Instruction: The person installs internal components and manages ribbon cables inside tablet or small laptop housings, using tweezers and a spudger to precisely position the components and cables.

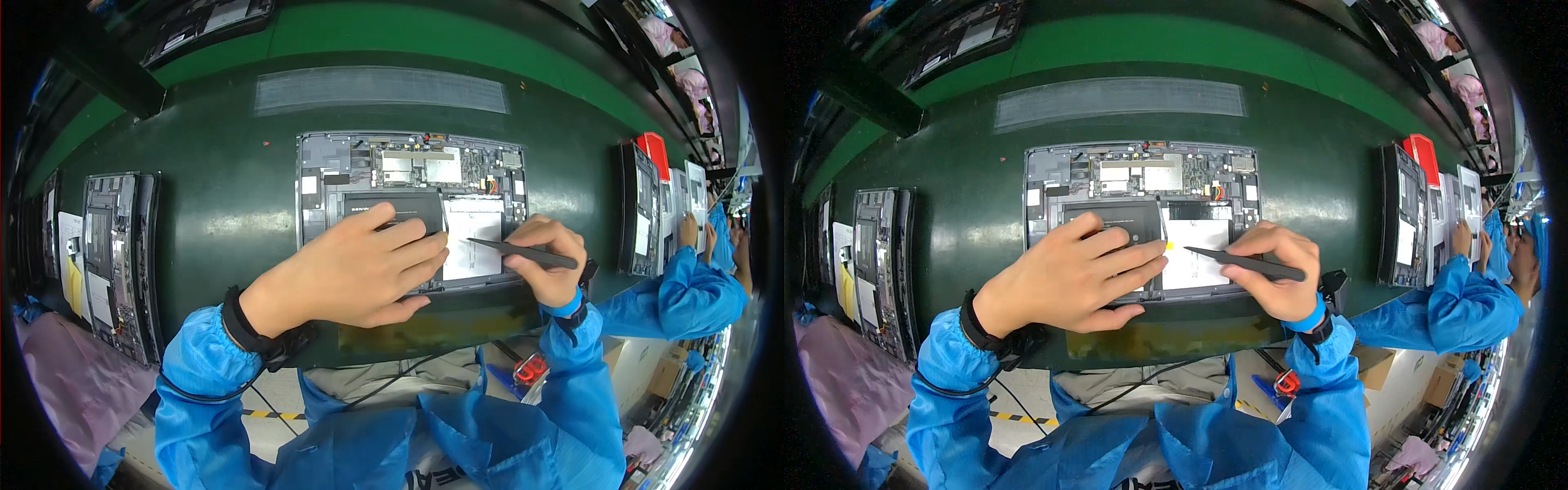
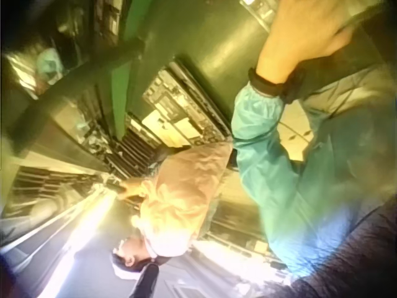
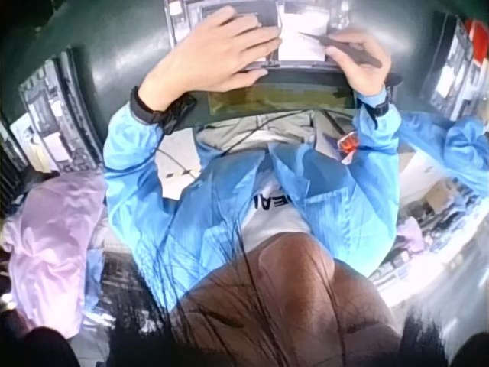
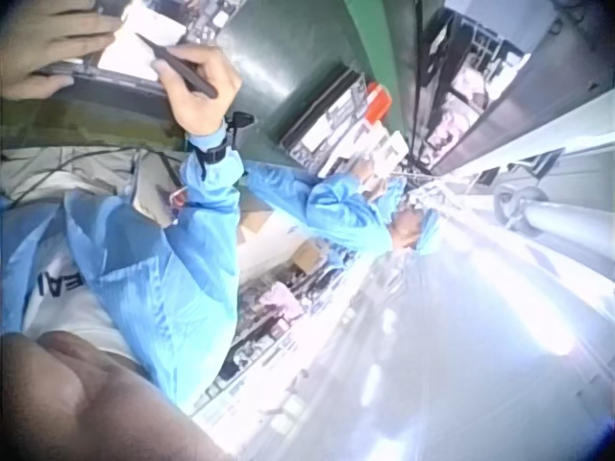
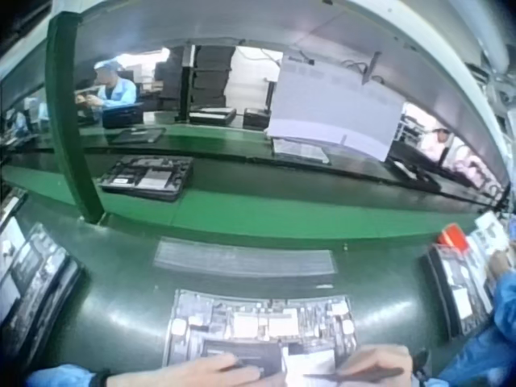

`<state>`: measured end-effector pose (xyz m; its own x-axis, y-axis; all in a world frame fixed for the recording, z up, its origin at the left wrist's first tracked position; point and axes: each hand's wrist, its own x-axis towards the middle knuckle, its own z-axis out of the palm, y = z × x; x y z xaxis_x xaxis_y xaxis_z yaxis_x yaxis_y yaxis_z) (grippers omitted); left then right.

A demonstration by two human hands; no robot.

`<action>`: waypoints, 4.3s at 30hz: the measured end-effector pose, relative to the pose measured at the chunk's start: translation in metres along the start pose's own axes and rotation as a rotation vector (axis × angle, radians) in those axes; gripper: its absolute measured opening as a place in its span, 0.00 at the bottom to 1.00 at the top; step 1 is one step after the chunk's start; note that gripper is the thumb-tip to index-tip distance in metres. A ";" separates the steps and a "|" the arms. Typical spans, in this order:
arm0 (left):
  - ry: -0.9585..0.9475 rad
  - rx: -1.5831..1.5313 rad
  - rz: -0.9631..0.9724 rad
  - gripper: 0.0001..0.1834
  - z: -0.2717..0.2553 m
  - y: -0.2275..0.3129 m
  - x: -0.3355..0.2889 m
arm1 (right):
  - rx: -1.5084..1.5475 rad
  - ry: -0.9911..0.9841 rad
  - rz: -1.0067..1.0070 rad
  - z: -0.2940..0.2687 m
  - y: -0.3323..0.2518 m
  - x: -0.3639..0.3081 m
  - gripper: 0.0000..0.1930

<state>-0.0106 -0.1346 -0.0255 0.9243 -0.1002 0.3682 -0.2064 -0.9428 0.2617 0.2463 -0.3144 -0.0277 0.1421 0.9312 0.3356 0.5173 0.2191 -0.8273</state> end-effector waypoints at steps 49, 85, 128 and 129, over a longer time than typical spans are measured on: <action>0.156 0.093 0.024 0.20 -0.001 0.001 -0.005 | 0.042 0.106 0.278 0.040 -0.033 0.007 0.18; 0.049 0.010 0.020 0.20 0.000 0.000 -0.001 | -0.126 -0.048 -0.164 0.026 -0.014 0.007 0.12; 0.131 0.166 -0.202 0.21 -0.014 0.007 0.009 | 0.413 0.421 0.517 0.038 -0.034 -0.103 0.08; 0.070 0.169 -0.285 0.27 -0.013 0.002 0.009 | 0.399 0.398 0.539 0.040 -0.036 -0.099 0.07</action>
<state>-0.0071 -0.1336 -0.0097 0.9118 0.1917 0.3631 0.1190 -0.9698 0.2131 0.1800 -0.4031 -0.0489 0.6193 0.7806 -0.0843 -0.0408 -0.0753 -0.9963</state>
